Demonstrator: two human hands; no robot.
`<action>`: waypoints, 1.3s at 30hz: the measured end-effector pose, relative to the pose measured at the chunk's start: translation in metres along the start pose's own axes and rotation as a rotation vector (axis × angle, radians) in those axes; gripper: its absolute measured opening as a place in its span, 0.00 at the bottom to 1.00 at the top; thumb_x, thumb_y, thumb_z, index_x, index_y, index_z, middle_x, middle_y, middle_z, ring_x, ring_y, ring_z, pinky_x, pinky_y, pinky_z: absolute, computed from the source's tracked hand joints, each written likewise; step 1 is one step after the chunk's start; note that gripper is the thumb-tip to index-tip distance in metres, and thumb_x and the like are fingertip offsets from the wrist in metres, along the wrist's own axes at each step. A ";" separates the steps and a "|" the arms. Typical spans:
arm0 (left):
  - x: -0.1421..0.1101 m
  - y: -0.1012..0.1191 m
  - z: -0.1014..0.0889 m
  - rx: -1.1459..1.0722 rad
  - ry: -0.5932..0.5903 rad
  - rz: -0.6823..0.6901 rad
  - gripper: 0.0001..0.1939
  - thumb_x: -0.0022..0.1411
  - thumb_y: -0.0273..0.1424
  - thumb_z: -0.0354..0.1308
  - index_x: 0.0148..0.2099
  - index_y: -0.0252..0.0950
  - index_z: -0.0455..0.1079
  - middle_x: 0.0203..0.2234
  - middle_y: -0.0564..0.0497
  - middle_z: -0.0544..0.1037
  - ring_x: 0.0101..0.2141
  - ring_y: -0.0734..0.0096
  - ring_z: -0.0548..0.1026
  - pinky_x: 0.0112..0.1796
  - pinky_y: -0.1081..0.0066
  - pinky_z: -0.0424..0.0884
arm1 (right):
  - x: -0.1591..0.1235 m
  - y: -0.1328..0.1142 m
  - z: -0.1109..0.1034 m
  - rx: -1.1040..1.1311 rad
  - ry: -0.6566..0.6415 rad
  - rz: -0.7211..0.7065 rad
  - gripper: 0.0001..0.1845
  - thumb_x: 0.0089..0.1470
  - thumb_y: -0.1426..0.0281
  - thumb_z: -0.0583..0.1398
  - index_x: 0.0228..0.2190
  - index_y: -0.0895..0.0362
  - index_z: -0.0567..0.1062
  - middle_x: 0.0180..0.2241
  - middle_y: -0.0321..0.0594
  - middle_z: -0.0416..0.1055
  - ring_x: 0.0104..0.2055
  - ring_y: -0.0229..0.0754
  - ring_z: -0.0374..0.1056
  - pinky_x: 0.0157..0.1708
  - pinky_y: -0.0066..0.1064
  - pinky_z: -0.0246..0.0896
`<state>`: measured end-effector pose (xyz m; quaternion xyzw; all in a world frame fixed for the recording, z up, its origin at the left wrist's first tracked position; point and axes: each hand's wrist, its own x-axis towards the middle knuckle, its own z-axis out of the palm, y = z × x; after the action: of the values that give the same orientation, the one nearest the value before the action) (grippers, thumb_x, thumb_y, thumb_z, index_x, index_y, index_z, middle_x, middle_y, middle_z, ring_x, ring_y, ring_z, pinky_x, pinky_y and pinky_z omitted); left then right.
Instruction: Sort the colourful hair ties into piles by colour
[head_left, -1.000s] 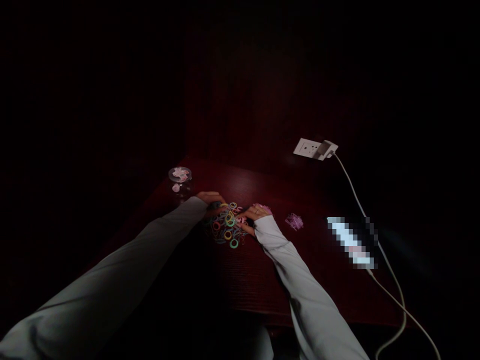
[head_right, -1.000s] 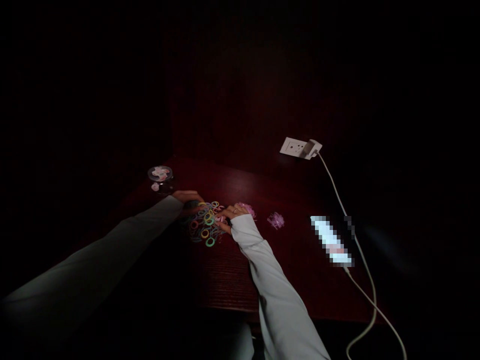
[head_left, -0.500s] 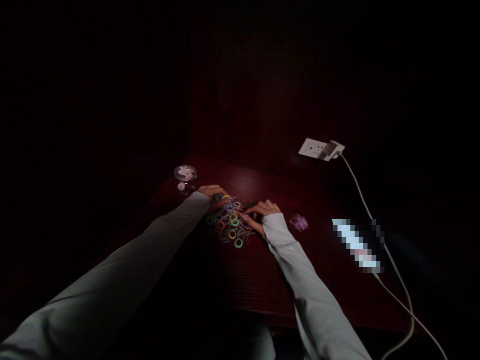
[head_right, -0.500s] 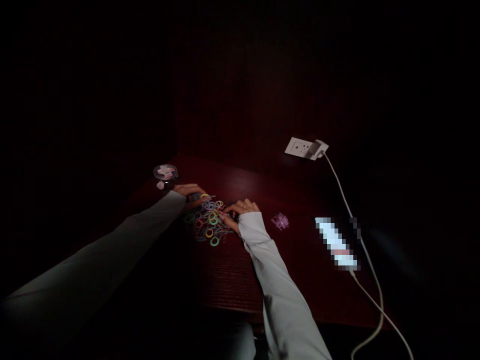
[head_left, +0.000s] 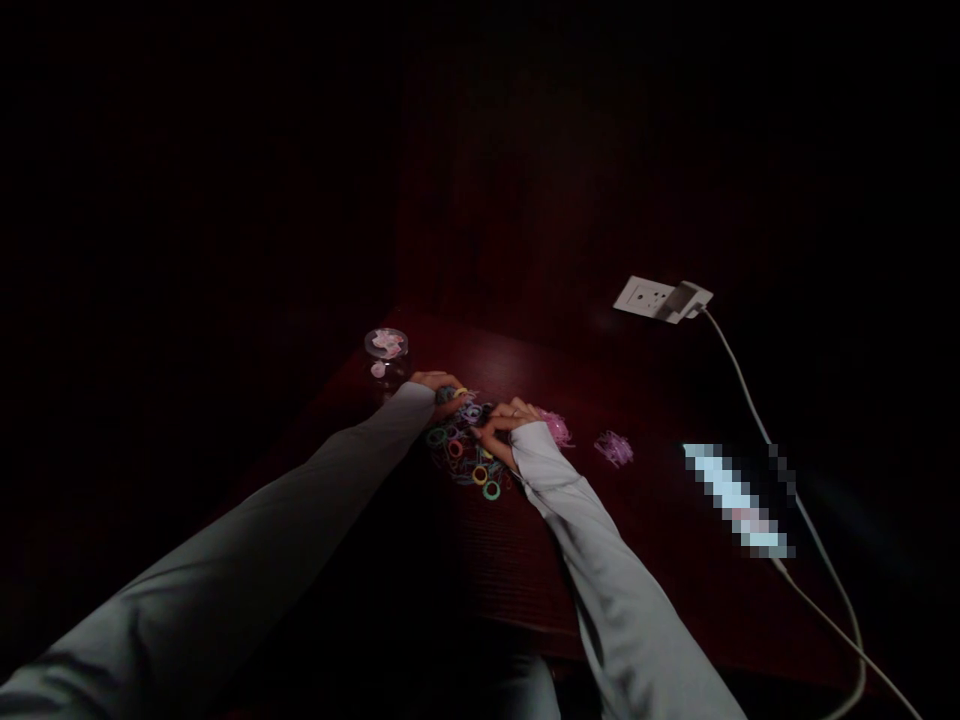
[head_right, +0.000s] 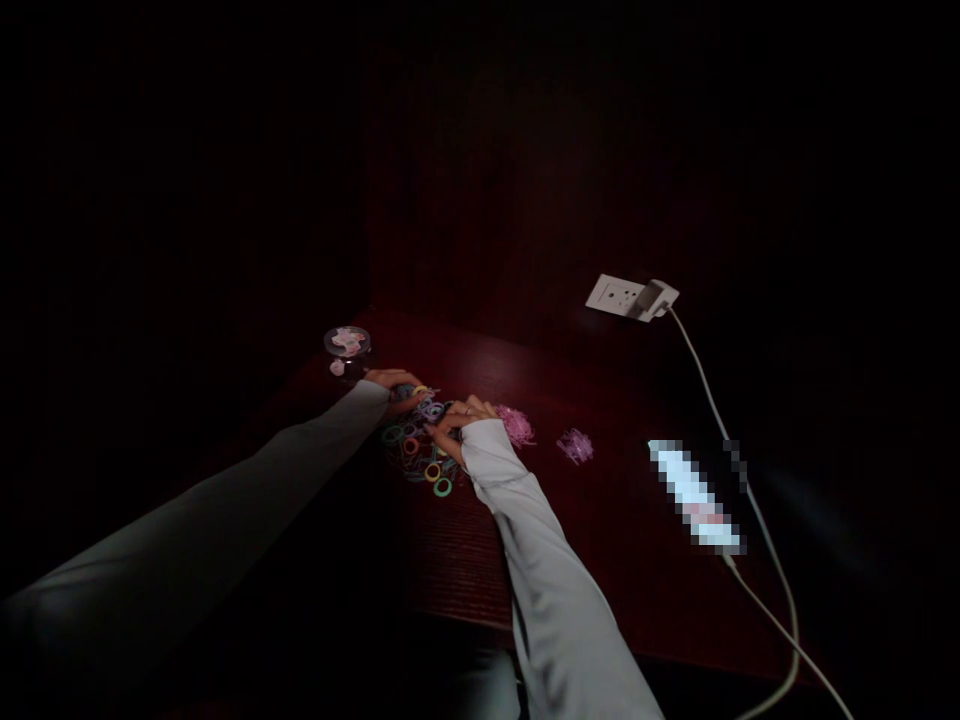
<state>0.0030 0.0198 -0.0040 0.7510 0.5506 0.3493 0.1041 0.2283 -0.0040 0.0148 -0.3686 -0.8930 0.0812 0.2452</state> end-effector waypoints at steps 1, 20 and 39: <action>0.000 0.001 -0.001 0.003 0.000 -0.024 0.10 0.62 0.37 0.62 0.38 0.37 0.80 0.34 0.52 0.83 0.31 0.73 0.76 0.35 0.75 0.71 | -0.001 0.000 -0.001 0.030 0.003 0.006 0.18 0.65 0.57 0.60 0.26 0.51 0.80 0.31 0.36 0.76 0.38 0.43 0.64 0.44 0.36 0.54; -0.010 0.009 -0.004 -0.168 -0.046 0.023 0.15 0.64 0.36 0.55 0.44 0.36 0.79 0.36 0.49 0.84 0.35 0.71 0.79 0.34 0.75 0.73 | 0.007 0.014 0.009 -0.096 -0.061 0.043 0.09 0.61 0.58 0.64 0.36 0.47 0.83 0.35 0.38 0.76 0.42 0.45 0.63 0.44 0.38 0.56; -0.014 0.018 -0.014 0.038 -0.134 0.342 0.16 0.73 0.37 0.46 0.49 0.42 0.75 0.48 0.51 0.81 0.50 0.66 0.73 0.53 0.64 0.66 | -0.001 0.010 0.001 0.137 0.144 0.076 0.18 0.63 0.54 0.59 0.30 0.51 0.81 0.30 0.38 0.75 0.40 0.45 0.65 0.45 0.39 0.60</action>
<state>0.0058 -0.0028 0.0101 0.8571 0.4132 0.3007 0.0653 0.2346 0.0021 0.0097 -0.3896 -0.8506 0.1247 0.3303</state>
